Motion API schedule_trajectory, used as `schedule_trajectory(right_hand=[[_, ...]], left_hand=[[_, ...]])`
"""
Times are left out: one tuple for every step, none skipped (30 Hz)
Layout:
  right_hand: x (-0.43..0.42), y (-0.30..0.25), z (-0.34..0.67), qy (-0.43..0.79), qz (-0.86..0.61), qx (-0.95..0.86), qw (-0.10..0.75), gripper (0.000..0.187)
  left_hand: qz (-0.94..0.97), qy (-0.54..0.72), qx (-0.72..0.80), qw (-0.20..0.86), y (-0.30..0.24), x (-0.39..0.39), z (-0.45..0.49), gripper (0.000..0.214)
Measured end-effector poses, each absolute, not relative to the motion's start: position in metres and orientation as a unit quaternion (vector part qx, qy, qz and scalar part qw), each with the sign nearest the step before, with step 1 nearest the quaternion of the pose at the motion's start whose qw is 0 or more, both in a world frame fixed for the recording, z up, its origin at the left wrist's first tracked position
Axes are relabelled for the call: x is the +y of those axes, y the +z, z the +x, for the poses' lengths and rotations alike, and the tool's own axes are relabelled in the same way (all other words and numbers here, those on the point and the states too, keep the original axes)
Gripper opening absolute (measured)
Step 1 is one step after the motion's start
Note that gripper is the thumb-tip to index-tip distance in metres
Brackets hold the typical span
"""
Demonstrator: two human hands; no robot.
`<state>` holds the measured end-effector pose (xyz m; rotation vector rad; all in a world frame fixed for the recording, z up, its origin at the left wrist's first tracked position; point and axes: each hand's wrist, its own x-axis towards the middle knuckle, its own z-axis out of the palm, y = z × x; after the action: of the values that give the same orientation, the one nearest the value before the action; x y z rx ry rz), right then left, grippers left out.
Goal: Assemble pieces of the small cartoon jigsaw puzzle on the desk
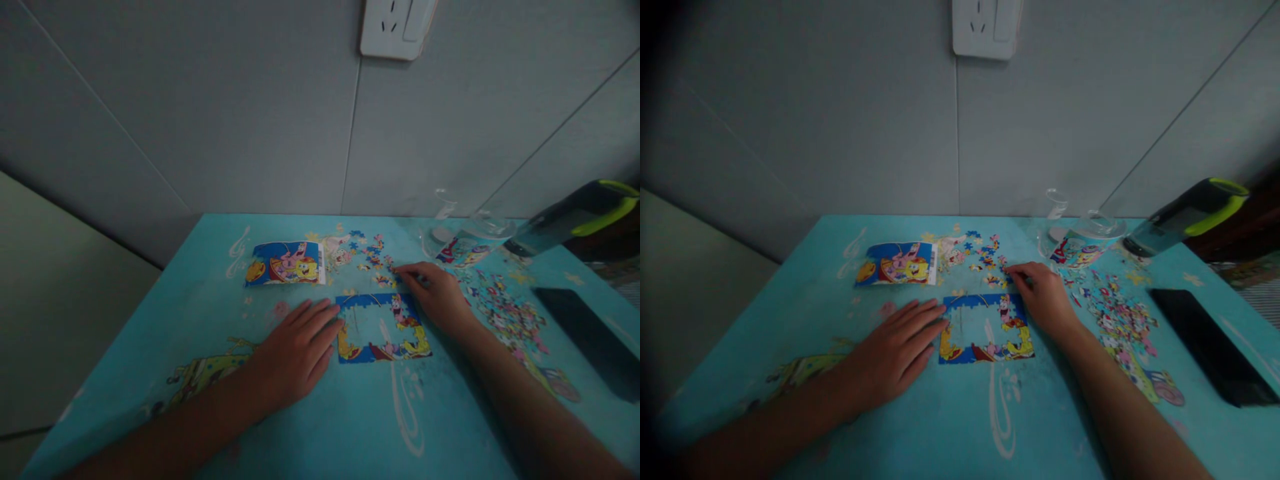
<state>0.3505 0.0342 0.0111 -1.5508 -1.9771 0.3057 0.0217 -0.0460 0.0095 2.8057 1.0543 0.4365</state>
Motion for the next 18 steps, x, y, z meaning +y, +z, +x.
schedule_trajectory(right_hand=[[0.034,0.012,0.35,0.117,-0.584,-0.745,0.301,0.024],[0.033,0.012,0.35,0.119,-0.582,-0.746,0.301,0.024],[0.033,0.013,0.35,0.121,-0.58,-0.748,0.3,0.024],[0.032,0.013,0.351,0.122,-0.578,-0.75,0.3,0.024],[0.032,0.013,0.351,0.121,-0.577,-0.751,0.299,0.025],[0.033,0.013,0.352,0.118,-0.579,-0.75,0.299,0.025],[0.034,0.013,0.352,0.113,-0.584,-0.746,0.299,0.025],[0.036,0.014,0.352,0.104,-0.592,-0.74,0.301,0.026],[0.04,0.014,0.351,0.093,-0.601,-0.735,0.3,0.026],[0.044,0.015,0.349,0.079,-0.61,-0.732,0.294,0.027],[0.05,0.017,0.346,0.066,-0.617,-0.732,0.28,0.028],[0.056,0.018,0.342,0.055,-0.622,-0.736,0.263,0.029],[0.064,0.02,0.338,0.047,-0.625,-0.74,0.243,0.03],[0.072,0.021,0.333,0.043,-0.628,-0.743,0.229,0.031],[0.081,0.022,0.328,0.04,-0.632,-0.742,0.22,0.032],[0.089,0.022,0.324,0.038,-0.638,-0.739,0.215,0.033],[0.098,0.022,0.321,0.039,-0.644,-0.734,0.211,0.033],[0.106,0.022,0.318,0.04,-0.65,-0.73,0.206,0.033]], left_hand=[[0.925,0.146,0.347,0.059,0.01,-0.046,0.022,0.045],[0.924,0.15,0.346,0.061,0.009,-0.046,0.022,0.047],[0.923,0.153,0.347,0.064,0.009,-0.046,0.023,0.05],[0.922,0.156,0.347,0.066,0.009,-0.046,0.023,0.052],[0.921,0.158,0.348,0.066,0.008,-0.046,0.023,0.053],[0.921,0.16,0.35,0.065,0.007,-0.046,0.023,0.054],[0.922,0.163,0.346,0.063,0.006,-0.046,0.023,0.053],[0.921,0.167,0.347,0.061,0.005,-0.045,0.023,0.051],[0.92,0.172,0.348,0.061,0.005,-0.045,0.023,0.049],[0.919,0.176,0.348,0.06,0.004,-0.044,0.023,0.047],[0.918,0.179,0.348,0.059,0.003,-0.044,0.023,0.046],[0.918,0.179,0.348,0.058,0.003,-0.044,0.023,0.045],[0.919,0.179,0.346,0.056,0.003,-0.043,0.023,0.044],[0.92,0.177,0.345,0.054,0.003,-0.043,0.023,0.044],[0.922,0.172,0.343,0.053,0.003,-0.043,0.023,0.044],[0.923,0.168,0.341,0.052,0.004,-0.043,0.024,0.045],[0.924,0.165,0.34,0.051,0.004,-0.044,0.024,0.045],[0.925,0.163,0.34,0.049,0.005,-0.044,0.024,0.046]])
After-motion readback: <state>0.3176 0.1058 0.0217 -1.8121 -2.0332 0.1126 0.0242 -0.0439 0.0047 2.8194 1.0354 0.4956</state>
